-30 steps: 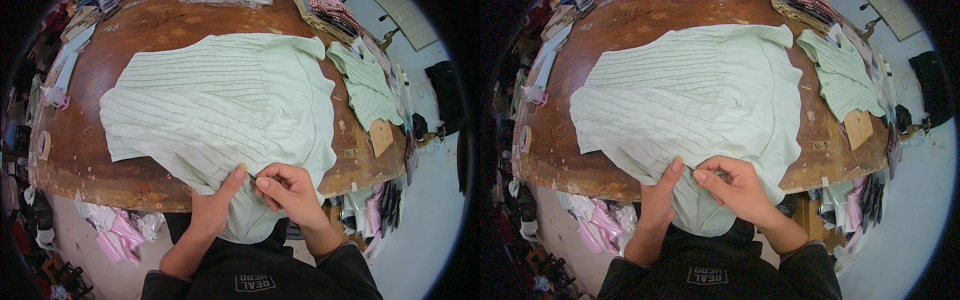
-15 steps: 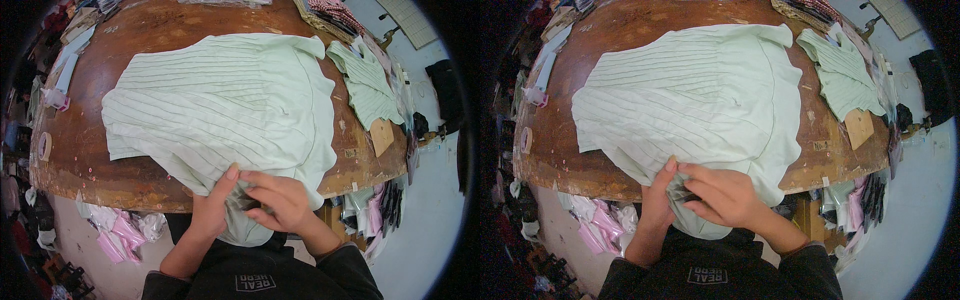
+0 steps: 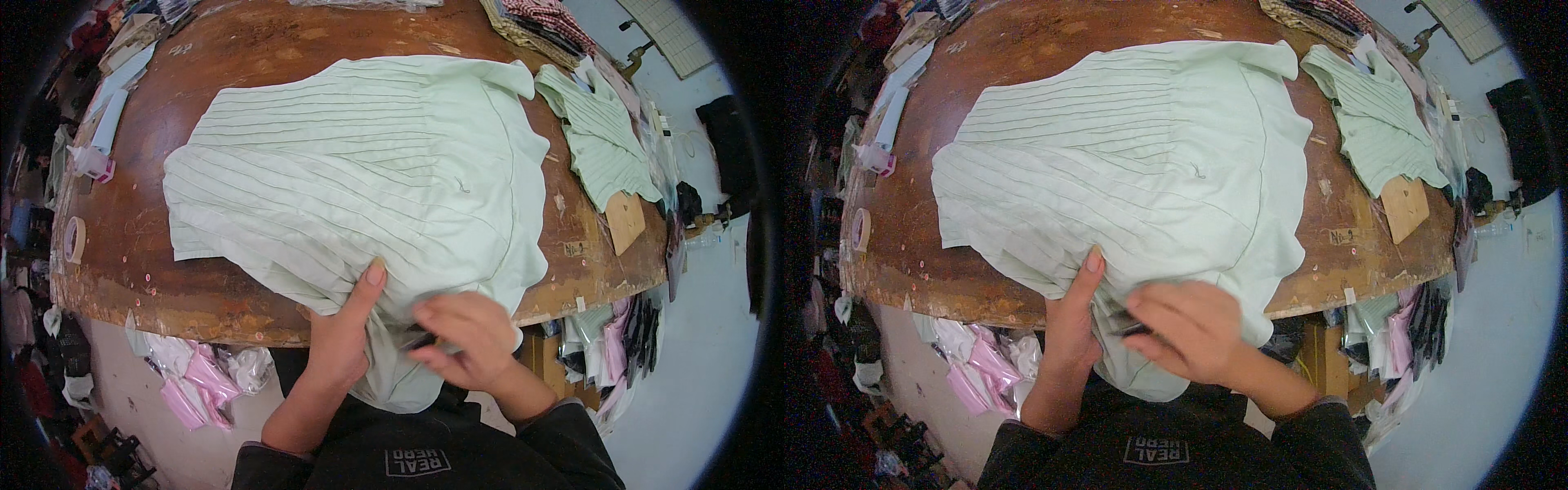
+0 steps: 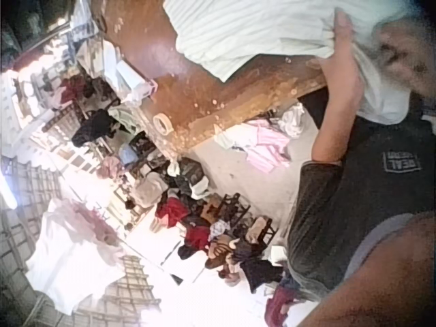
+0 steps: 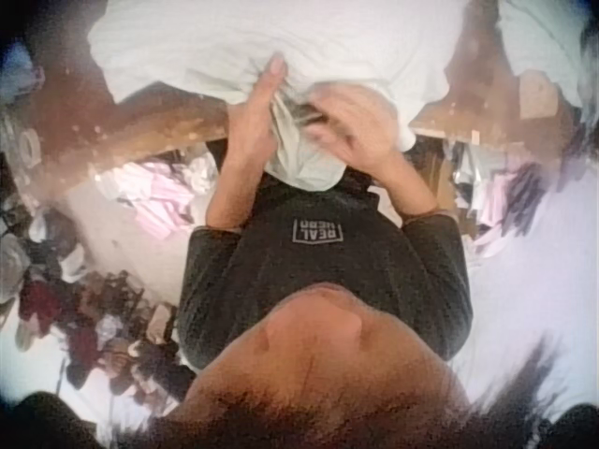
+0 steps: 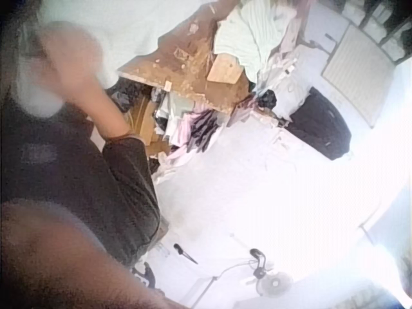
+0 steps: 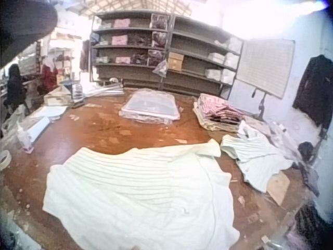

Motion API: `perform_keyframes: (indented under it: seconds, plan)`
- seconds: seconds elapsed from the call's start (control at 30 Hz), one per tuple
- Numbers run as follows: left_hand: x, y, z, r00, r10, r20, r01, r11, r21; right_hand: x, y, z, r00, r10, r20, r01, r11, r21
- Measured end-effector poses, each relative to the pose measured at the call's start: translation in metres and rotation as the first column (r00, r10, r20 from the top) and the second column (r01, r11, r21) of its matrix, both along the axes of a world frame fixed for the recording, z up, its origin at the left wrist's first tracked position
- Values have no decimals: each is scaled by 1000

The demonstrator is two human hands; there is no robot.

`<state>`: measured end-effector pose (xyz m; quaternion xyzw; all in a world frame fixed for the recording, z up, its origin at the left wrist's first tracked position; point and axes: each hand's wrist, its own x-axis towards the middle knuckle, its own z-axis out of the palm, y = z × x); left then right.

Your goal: The person uses small scissors to trim loose threads and excess fabric from the edges of a light green pleated garment laid on a wooden worktable. The garment is repositioned once during the process to access different areas.

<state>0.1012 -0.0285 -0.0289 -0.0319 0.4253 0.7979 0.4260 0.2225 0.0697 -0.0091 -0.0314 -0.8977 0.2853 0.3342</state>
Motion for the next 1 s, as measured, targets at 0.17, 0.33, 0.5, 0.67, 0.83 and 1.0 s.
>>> perform_keyframes:
  seconds: [0.17,0.33,0.5,0.67,0.83,1.0]
  plan:
    - [2,-2,-1,1000,-8,0,8,1000,12,-8,20,13,963,-269,11,263,950,170]
    - [1,-3,-1,1000,-26,-13,26,1000,3,-11,20,10,975,-222,4,217,958,187]
    - [1,-3,-3,999,-20,-34,21,1000,22,-10,20,8,979,-205,13,198,961,192]
    - [1,-4,-4,998,-32,-51,33,999,18,-11,19,12,977,-208,54,194,962,193]
    - [3,-3,-5,997,-38,-65,39,999,1,-12,18,12,978,-204,51,192,965,177]
    - [2,-4,-7,996,-41,-83,44,998,37,-12,18,14,977,-205,66,189,963,191]
